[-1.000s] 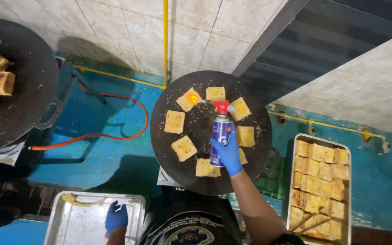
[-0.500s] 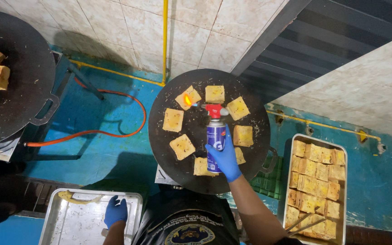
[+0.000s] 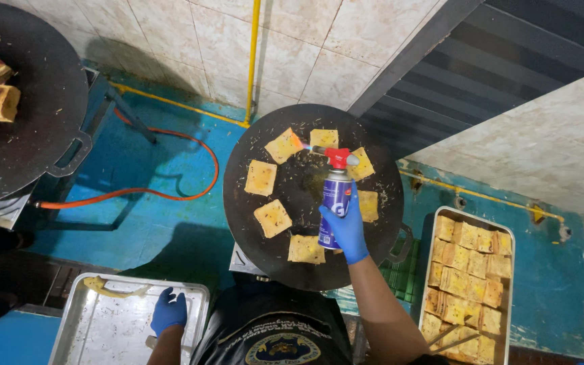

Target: The person uses a blowtorch to char tofu cubes arranged on a flat round pan, moving the flame over each piece. They flip and reposition pieces with tongs and by hand, then transfer the torched tofu into a metal tray filled with finished pieces.

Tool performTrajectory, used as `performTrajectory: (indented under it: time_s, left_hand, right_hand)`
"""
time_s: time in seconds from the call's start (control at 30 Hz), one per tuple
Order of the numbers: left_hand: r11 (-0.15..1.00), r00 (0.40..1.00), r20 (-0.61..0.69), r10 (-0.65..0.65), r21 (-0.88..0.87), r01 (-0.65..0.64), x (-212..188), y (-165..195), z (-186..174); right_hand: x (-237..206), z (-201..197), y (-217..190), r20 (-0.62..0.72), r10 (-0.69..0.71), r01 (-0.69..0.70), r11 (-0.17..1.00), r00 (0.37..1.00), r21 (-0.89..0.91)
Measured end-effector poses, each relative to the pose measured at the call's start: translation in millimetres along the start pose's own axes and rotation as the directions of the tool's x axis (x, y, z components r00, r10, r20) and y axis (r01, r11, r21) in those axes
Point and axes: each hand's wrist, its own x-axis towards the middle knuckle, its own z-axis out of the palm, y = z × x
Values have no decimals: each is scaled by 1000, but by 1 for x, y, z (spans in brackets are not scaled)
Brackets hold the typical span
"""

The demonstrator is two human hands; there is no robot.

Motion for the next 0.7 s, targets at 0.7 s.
performTrajectory:
  time_s: [0.7]
  left_hand:
    - [1000,999,-34,-8,-20,8,3,-13,-5]
  right_hand:
    - [9,17,11,20,-7,8,996,1000,-90]
